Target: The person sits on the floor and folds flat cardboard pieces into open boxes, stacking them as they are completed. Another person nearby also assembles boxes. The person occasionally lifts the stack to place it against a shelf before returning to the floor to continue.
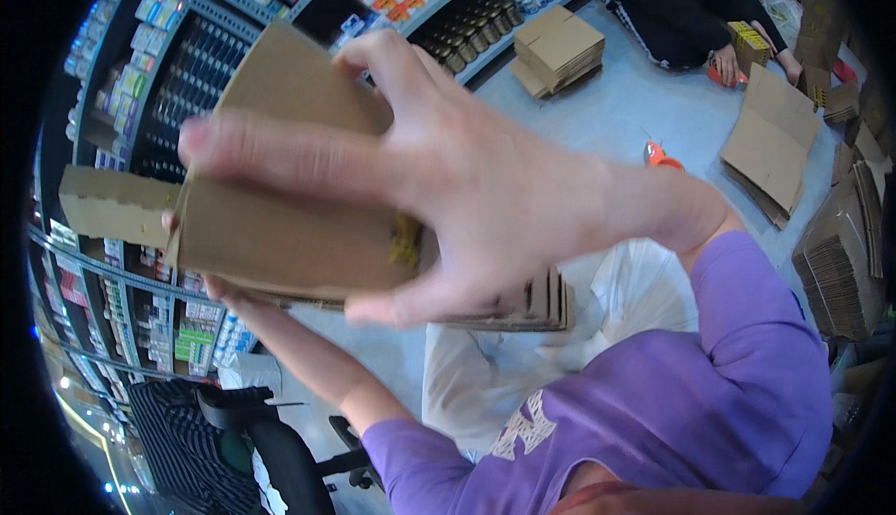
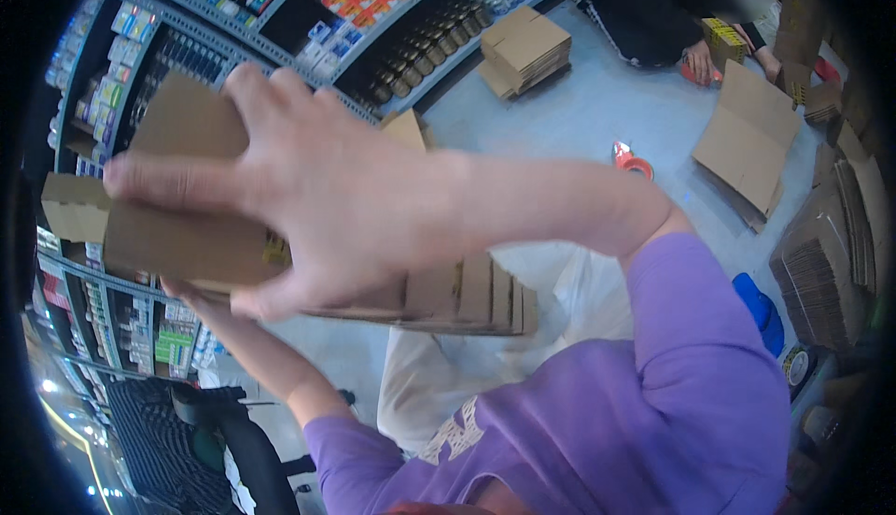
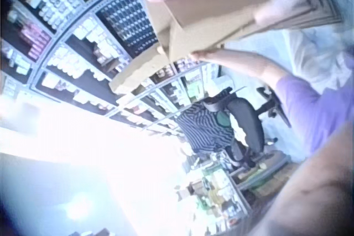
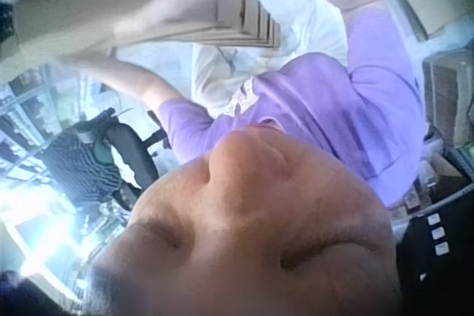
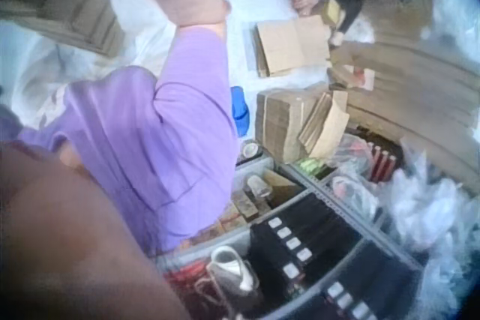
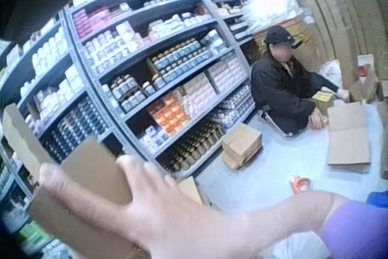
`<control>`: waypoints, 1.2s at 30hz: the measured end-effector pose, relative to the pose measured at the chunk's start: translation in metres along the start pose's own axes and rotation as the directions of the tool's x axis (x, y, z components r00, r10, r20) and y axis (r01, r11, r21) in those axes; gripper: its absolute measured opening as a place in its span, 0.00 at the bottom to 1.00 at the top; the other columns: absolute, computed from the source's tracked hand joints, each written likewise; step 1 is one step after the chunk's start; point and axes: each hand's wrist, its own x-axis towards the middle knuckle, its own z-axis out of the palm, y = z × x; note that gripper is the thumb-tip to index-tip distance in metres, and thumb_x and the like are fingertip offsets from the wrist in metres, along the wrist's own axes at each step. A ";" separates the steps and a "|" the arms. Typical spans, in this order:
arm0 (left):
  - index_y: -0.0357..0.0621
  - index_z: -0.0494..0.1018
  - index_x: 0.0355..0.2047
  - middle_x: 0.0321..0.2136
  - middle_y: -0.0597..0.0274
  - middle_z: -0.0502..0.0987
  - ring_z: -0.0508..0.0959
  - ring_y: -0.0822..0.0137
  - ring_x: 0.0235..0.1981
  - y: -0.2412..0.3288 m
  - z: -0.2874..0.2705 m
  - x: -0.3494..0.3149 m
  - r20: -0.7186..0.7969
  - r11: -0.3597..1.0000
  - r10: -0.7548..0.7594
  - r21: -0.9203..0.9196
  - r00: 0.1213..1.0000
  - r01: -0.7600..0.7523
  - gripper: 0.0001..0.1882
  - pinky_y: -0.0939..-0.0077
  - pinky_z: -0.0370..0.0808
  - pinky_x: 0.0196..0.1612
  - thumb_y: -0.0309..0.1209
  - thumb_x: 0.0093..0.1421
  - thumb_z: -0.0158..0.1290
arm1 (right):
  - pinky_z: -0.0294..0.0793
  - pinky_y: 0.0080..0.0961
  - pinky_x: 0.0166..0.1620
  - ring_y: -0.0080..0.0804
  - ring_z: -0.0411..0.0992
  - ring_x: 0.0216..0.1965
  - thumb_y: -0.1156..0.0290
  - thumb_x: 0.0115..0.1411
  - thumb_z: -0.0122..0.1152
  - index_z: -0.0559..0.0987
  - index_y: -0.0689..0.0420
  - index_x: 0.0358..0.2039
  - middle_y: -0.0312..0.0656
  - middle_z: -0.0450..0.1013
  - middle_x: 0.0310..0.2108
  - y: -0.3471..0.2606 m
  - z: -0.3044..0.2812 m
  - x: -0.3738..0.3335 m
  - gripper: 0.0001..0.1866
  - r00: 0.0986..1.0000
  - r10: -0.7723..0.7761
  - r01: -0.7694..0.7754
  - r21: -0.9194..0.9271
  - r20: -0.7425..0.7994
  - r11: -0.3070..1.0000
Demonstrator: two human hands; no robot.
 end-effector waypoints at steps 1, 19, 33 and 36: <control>0.43 0.64 0.48 0.38 0.62 0.73 0.75 0.68 0.41 0.011 -0.009 -0.001 -0.018 0.993 0.044 0.110 0.999 -0.042 0.40 0.72 0.75 0.44 0.50 0.41 0.71 | 0.66 0.50 0.48 0.57 0.61 0.49 0.55 0.40 0.72 0.64 0.31 0.63 0.61 0.61 0.48 0.000 -0.004 -0.003 0.46 0.999 -0.030 0.032 0.035 -0.038 0.999; 0.43 0.68 0.38 0.37 0.65 0.73 0.73 0.72 0.39 0.090 -0.145 0.005 0.354 0.619 -0.037 0.742 0.934 -0.257 0.36 0.75 0.71 0.41 0.54 0.41 0.71 | 0.48 0.59 0.64 0.54 0.42 0.70 0.44 0.35 0.79 0.47 0.46 0.71 0.57 0.41 0.69 0.073 -0.035 -0.182 0.68 0.968 0.241 -0.217 0.705 0.068 0.675; 0.36 0.71 0.52 0.52 0.54 0.73 0.72 0.60 0.54 0.047 0.014 0.068 0.503 0.688 0.223 0.526 0.835 -0.500 0.31 0.60 0.67 0.60 0.36 0.52 0.69 | 0.46 0.43 0.68 0.52 0.45 0.68 0.57 0.32 0.80 0.36 0.58 0.71 0.53 0.45 0.65 0.128 0.064 -0.331 0.74 0.826 0.488 -0.564 0.425 0.282 0.708; 0.38 0.70 0.53 0.52 0.51 0.72 0.73 0.58 0.55 0.026 0.075 0.070 0.271 0.688 0.494 0.459 0.826 -0.562 0.22 0.57 0.68 0.62 0.22 0.58 0.59 | 0.47 0.39 0.68 0.44 0.48 0.67 0.61 0.31 0.80 0.31 0.58 0.70 0.48 0.48 0.64 0.152 -0.003 -0.297 0.77 0.832 0.549 -0.505 0.519 0.081 0.689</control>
